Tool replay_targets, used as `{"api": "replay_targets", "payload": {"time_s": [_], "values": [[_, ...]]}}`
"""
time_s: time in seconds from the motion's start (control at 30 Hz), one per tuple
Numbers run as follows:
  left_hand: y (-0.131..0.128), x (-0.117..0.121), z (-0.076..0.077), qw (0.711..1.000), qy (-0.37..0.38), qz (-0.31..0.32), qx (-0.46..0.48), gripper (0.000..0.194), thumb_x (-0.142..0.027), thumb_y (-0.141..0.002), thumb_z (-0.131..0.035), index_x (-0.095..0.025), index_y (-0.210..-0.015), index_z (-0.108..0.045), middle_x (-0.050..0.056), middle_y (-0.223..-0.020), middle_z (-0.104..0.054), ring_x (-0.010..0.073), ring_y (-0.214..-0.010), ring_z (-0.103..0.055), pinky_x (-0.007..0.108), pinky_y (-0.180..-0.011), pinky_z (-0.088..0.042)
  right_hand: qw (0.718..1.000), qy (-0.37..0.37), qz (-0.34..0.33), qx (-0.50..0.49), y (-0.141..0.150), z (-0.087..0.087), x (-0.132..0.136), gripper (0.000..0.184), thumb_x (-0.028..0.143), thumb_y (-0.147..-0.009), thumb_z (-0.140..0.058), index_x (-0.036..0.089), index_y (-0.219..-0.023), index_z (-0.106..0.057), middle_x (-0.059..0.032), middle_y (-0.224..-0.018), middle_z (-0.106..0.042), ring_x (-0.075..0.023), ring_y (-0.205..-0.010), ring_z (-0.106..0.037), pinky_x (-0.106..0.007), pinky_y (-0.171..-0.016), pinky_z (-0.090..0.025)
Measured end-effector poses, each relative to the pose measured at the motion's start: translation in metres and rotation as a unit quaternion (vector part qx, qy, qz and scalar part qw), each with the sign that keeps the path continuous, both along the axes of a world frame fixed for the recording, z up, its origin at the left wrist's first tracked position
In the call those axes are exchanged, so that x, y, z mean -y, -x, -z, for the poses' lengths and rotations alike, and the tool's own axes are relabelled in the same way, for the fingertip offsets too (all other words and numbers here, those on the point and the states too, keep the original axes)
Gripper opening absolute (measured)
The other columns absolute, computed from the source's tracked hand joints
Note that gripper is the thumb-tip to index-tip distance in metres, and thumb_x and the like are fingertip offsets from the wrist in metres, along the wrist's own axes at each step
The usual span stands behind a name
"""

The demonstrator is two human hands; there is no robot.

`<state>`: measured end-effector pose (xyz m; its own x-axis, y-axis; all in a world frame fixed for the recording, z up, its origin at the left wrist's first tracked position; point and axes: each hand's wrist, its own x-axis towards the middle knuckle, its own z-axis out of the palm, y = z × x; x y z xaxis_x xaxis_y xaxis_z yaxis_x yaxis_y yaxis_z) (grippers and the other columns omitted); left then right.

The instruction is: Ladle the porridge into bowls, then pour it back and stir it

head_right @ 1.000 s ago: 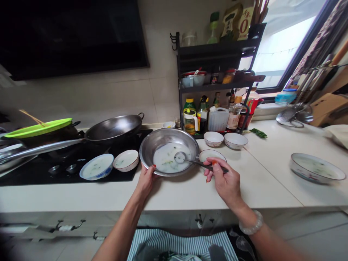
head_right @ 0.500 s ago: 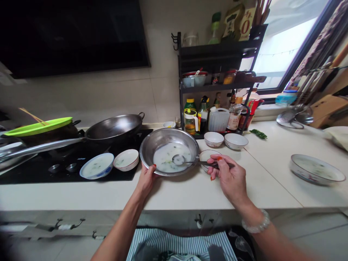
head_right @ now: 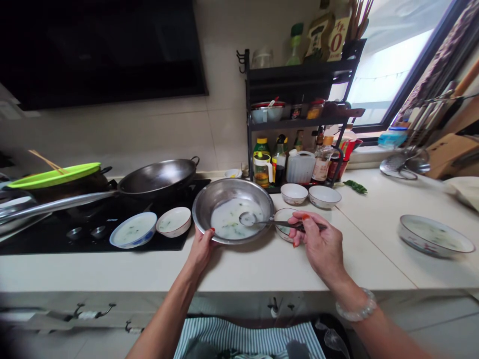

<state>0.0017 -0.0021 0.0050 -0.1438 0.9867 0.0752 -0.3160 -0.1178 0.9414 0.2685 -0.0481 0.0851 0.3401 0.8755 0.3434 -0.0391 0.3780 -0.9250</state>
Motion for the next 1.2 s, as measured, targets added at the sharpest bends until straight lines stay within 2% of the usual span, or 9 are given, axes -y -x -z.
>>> {"api": "replay_targets", "payload": {"time_s": [0.7,1.2], "values": [[0.0004,-0.0002,-0.0001,1.0,0.008,-0.001,0.012,0.079,-0.02,-0.076,-0.055,-0.03,-0.147,-0.023,0.005,-0.113,-0.061,0.0171,-0.087,-0.062,0.029,-0.066,-0.059,1.0,0.001,0.012,-0.015,-0.0049,0.0015,0.0015,0.026,0.042,-0.081,-0.067,0.016,-0.086,-0.069,-0.0083,-0.076,-0.069,-0.0166,-0.052,-0.06,-0.027,-0.038,-0.046],[0.0008,0.0,0.0017,1.0,0.009,0.005,0.017,0.082,-0.022,-0.077,-0.056,-0.03,-0.149,-0.019,0.008,-0.121,-0.058,0.0148,-0.081,-0.061,0.025,-0.062,-0.056,1.0,0.003,0.018,-0.023,-0.007,-0.0034,-0.0018,0.028,0.043,-0.078,-0.069,0.016,-0.087,-0.069,-0.0081,-0.077,-0.069,-0.0165,-0.052,-0.061,-0.026,-0.038,-0.045]]}}
